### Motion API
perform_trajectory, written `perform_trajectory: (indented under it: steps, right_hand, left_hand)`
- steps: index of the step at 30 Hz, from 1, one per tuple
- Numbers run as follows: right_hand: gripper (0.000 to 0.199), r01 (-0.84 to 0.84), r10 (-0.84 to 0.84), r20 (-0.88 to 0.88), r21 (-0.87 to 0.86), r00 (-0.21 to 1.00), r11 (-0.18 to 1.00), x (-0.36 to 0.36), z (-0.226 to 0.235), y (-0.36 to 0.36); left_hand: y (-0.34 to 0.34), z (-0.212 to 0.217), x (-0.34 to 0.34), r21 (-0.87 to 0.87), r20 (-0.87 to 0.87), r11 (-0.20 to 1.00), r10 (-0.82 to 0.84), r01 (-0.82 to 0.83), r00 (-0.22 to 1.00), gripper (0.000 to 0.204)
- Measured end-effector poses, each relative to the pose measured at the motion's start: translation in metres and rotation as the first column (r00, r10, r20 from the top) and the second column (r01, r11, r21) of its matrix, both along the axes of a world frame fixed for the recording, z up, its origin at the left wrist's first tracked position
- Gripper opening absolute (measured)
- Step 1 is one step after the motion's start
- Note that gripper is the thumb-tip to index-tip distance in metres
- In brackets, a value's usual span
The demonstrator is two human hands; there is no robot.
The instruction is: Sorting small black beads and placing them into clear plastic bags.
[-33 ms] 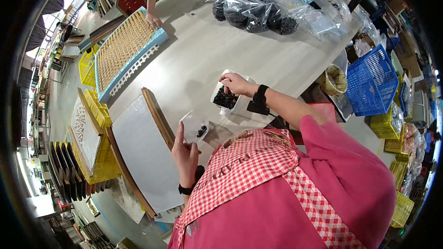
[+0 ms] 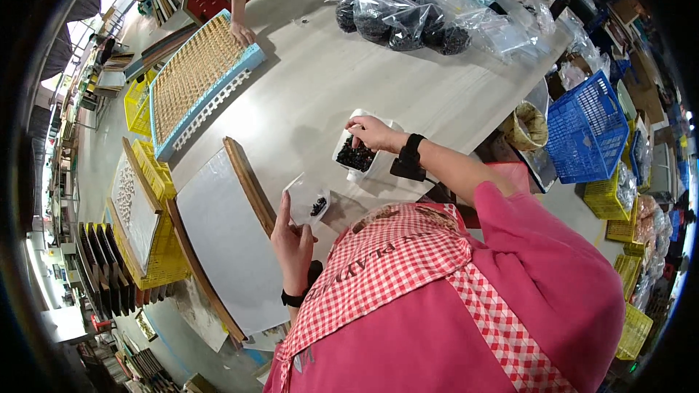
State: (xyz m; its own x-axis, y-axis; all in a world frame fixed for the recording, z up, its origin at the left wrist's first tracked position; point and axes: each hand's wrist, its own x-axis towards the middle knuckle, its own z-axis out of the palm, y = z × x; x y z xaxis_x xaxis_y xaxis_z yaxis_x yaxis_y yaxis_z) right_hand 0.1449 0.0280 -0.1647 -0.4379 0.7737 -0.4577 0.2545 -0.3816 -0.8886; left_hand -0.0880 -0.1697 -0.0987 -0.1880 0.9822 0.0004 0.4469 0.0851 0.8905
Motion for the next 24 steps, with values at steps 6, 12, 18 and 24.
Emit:
perform_trajectory:
  steps: [6, 12, 18, 24]
  right_hand:
    - [0.038, -0.076, 0.057, 0.113, 0.174, 0.992, 0.982, -0.005, -0.012, -0.006]
    - [0.038, -0.017, 0.003, -0.142, -0.093, 0.99, 0.996, 0.009, -0.011, 0.005]
    - [0.04, -0.001, 0.009, -0.131, 0.062, 0.991, 0.998, 0.006, -0.005, -0.003]
    - [0.026, -0.15, 0.271, -0.3, 0.371, 0.915, 0.917, -0.035, 0.067, -0.031]
  left_hand:
    - [0.003, -0.003, 0.001, 0.056, -0.081, 0.998, -0.03, 0.035, 0.996, 0.072]
    - [-0.001, -0.005, 0.0, 0.061, -0.093, 0.998, -0.025, 0.031, 0.995, 0.07]
    - [-0.001, -0.004, 0.003, 0.006, -0.089, 1.0, -0.029, 0.029, 0.996, 0.069]
    - [0.011, -0.002, 0.007, 0.111, -0.181, 0.991, -0.056, 0.077, 0.982, 0.071]
